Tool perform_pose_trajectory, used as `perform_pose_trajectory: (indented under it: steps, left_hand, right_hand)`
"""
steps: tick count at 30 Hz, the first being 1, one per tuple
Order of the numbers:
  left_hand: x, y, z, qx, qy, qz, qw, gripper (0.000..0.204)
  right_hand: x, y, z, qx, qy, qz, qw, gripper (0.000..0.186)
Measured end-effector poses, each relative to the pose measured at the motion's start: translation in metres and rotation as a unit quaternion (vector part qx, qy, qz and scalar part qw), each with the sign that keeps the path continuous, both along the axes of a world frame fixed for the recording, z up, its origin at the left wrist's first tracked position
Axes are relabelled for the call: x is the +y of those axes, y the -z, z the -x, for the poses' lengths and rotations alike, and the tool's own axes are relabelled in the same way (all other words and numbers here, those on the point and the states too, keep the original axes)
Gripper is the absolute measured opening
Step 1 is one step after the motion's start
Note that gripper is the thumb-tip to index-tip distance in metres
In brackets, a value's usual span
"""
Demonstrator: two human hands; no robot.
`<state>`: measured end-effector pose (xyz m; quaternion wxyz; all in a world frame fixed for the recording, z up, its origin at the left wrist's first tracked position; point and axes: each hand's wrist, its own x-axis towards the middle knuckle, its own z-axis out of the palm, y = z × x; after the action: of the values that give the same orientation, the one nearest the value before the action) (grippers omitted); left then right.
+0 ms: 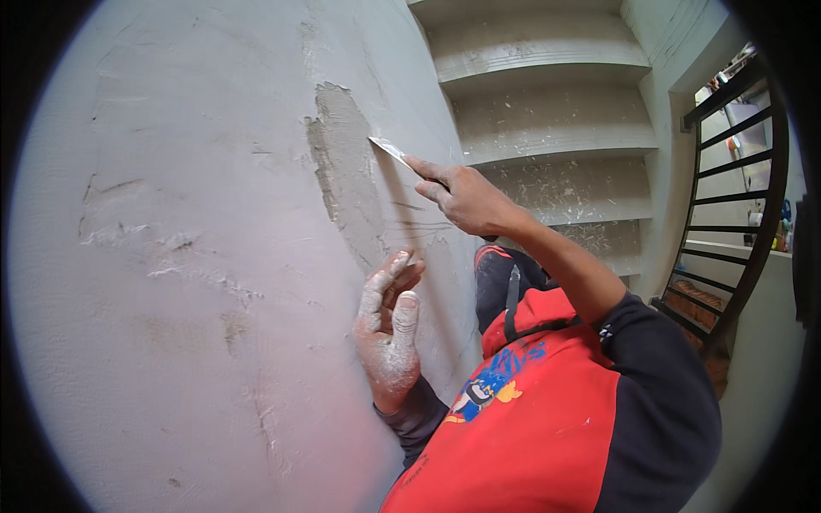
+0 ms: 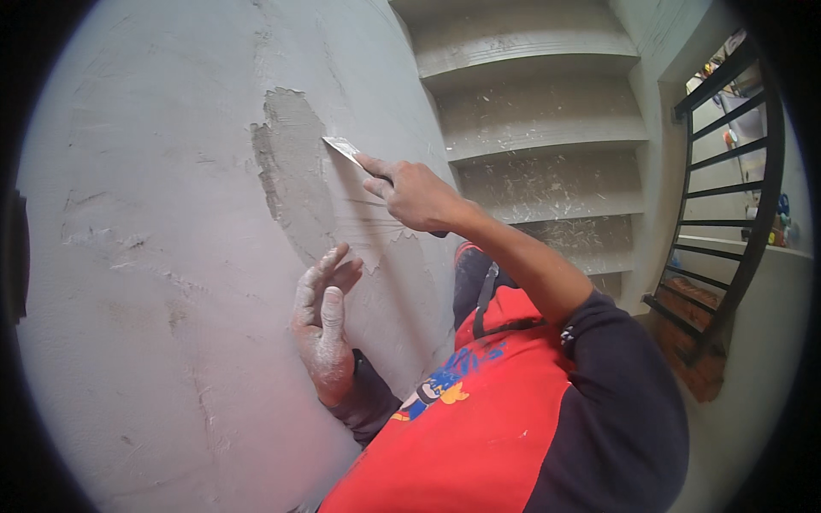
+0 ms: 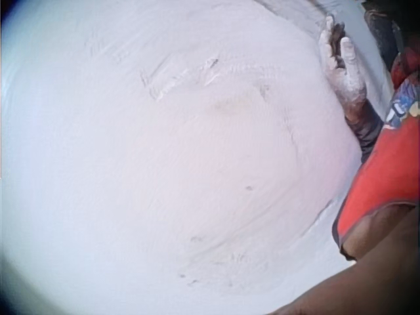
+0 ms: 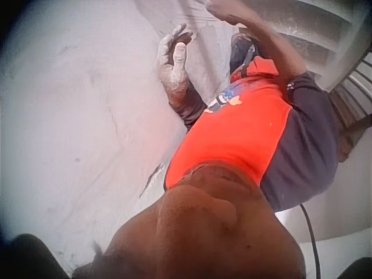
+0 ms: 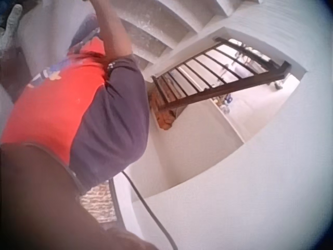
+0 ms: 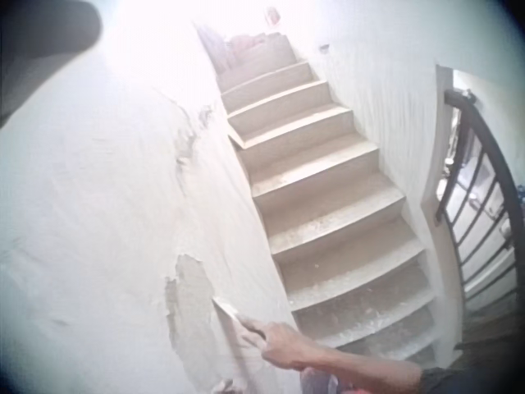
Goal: The person uses a putty knife to apply and smooth plaster onto a vertical wall surface. They repeatedly scrape the tool against the wall to fill a vertical gap and blend the material into the surrounding area.
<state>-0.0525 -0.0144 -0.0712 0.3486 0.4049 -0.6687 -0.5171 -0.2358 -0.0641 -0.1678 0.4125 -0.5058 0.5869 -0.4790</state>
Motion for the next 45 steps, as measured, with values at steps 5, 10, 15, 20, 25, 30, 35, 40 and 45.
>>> perform_pose_trajectory:
  steps: [5, 10, 15, 20, 25, 30, 35, 40, 45]
  left_hand:
    - [0.001, -0.003, 0.003, 0.001, 0.001, 0.010, 1.000, 0.035]
    - [0.002, -0.009, 0.008, -0.013, -0.002, 0.008, 1.000, 0.035]
    - [0.004, -0.009, 0.007, 0.005, -0.011, -0.016, 1.000, 0.036]
    - [-0.004, -0.003, 0.001, 0.007, -0.001, -0.014, 1.000, 0.036]
    - [-0.001, 0.000, 0.006, -0.005, -0.002, -0.007, 1.000, 0.036]
    - [-0.001, -0.003, 0.007, 0.001, -0.003, -0.016, 1.000, 0.035]
    - [-0.001, -0.009, 0.012, -0.016, -0.005, -0.022, 1.000, 0.035]
    - [0.000, -0.013, 0.011, -0.019, -0.005, -0.024, 1.000, 0.035]
    - [0.000, -0.009, 0.007, -0.002, -0.004, -0.054, 0.999, 0.035]
  right_hand:
    - [0.002, 0.026, -0.023, 0.123, 0.071, 0.098, 0.985, 0.047]
    - [-0.022, -0.009, 0.019, 0.000, 0.008, -0.048, 0.999, 0.045]
    - [0.008, -0.020, 0.010, -0.006, -0.024, -0.052, 0.998, 0.044]
    - [0.007, -0.010, -0.013, -0.016, -0.008, 0.014, 1.000, 0.045]
    - [-0.027, -0.022, 0.002, 0.016, 0.032, -0.044, 0.998, 0.046]
    - [-0.015, -0.011, 0.005, 0.077, 0.042, 0.153, 0.984, 0.046]
    - [-0.041, -0.048, 0.017, 0.041, 0.030, 0.041, 0.998, 0.044]
    - [-0.042, -0.033, 0.017, 0.095, 0.055, 0.161, 0.981, 0.046]
    - [-0.050, -0.044, 0.021, 0.076, 0.047, 0.110, 0.990, 0.045]
